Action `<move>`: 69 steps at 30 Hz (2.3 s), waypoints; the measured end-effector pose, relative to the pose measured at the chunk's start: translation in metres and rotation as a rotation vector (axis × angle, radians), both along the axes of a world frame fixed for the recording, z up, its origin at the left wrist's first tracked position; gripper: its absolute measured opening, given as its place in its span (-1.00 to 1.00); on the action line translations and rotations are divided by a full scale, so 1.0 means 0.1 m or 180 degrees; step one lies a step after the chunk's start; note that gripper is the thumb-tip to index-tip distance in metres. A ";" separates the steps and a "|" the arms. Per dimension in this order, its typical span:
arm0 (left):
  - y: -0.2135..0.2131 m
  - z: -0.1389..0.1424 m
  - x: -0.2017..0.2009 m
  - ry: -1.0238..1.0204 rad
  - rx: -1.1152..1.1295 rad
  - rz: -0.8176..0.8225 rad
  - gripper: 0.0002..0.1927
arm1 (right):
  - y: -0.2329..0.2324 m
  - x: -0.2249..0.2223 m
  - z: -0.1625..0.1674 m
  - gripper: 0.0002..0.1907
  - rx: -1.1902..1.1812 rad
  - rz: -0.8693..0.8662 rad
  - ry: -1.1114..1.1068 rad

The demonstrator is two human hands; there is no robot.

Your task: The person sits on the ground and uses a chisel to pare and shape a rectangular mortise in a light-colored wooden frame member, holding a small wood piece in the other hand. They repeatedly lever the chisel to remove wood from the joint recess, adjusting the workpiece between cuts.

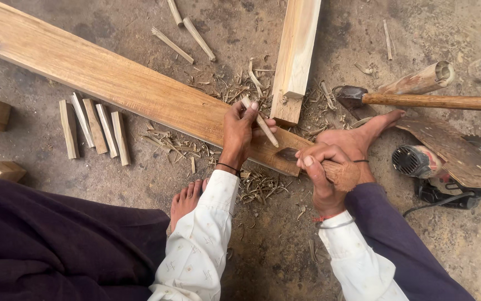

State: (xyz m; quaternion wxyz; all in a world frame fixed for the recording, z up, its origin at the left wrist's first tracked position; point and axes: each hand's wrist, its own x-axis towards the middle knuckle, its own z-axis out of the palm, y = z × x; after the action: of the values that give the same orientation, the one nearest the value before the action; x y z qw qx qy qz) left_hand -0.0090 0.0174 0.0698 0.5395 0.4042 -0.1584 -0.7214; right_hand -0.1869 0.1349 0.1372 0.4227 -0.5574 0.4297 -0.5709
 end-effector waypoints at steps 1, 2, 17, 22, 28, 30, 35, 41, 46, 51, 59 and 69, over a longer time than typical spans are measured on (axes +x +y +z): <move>0.00 0.06 -0.01 -0.0002 -0.0038 0.0010 -0.75 | 0.03 0.01 0.07 -0.85 0.0082 0.0067 0.0012; 0.00 0.11 0.00 -0.0016 -0.0087 0.0041 -0.74 | 0.08 0.02 0.14 -0.86 0.0110 0.0034 0.0099; -0.34 0.79 0.61 -0.1213 0.0165 0.1278 -0.69 | 0.20 0.05 0.30 -0.84 0.0043 -0.0041 0.0309; -0.09 0.69 0.61 -0.2229 -0.0187 0.1950 -0.76 | 0.28 0.03 0.51 -0.82 0.0665 -0.0296 0.1336; 0.04 0.67 1.13 -0.3790 -0.0064 0.2838 -0.83 | 0.42 -0.08 0.62 -0.44 0.2099 -0.0354 0.1184; 0.11 0.62 1.18 -0.4172 -0.0039 0.2735 -0.81 | 0.45 -0.08 0.60 -0.42 0.1975 -0.0102 0.0678; 0.32 0.45 1.51 -0.5356 0.0947 0.2354 -0.79 | 0.54 -0.08 0.57 -0.39 0.2041 0.0094 -0.0114; 0.53 0.38 1.56 -0.6264 0.1224 0.1547 -0.65 | 0.63 -0.11 0.45 -0.50 0.2213 0.0503 -0.1235; 0.52 0.36 1.59 -0.6385 0.1337 0.1551 -0.69 | 0.66 -0.12 0.35 -0.46 0.2242 0.0535 -0.1743; 0.49 0.30 1.55 -0.5775 0.1342 0.2053 -0.76 | 0.69 -0.11 0.34 -0.60 0.2664 0.0236 -0.1743; 0.13 0.71 1.03 -0.3368 -0.0129 0.2056 -0.68 | 0.84 0.08 0.41 -0.49 0.3072 0.0155 -0.1302; 0.33 0.38 -0.32 -0.2191 -0.0727 -0.0617 -0.53 | 0.88 0.20 0.39 -0.33 0.2703 -0.0769 -0.0700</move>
State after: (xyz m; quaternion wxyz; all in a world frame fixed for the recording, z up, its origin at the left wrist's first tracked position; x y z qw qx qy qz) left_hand -0.0409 0.0502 0.1078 0.4255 0.5434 -0.4475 -0.5687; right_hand -0.1672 0.2225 0.1757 0.5873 -0.2166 0.6403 -0.4452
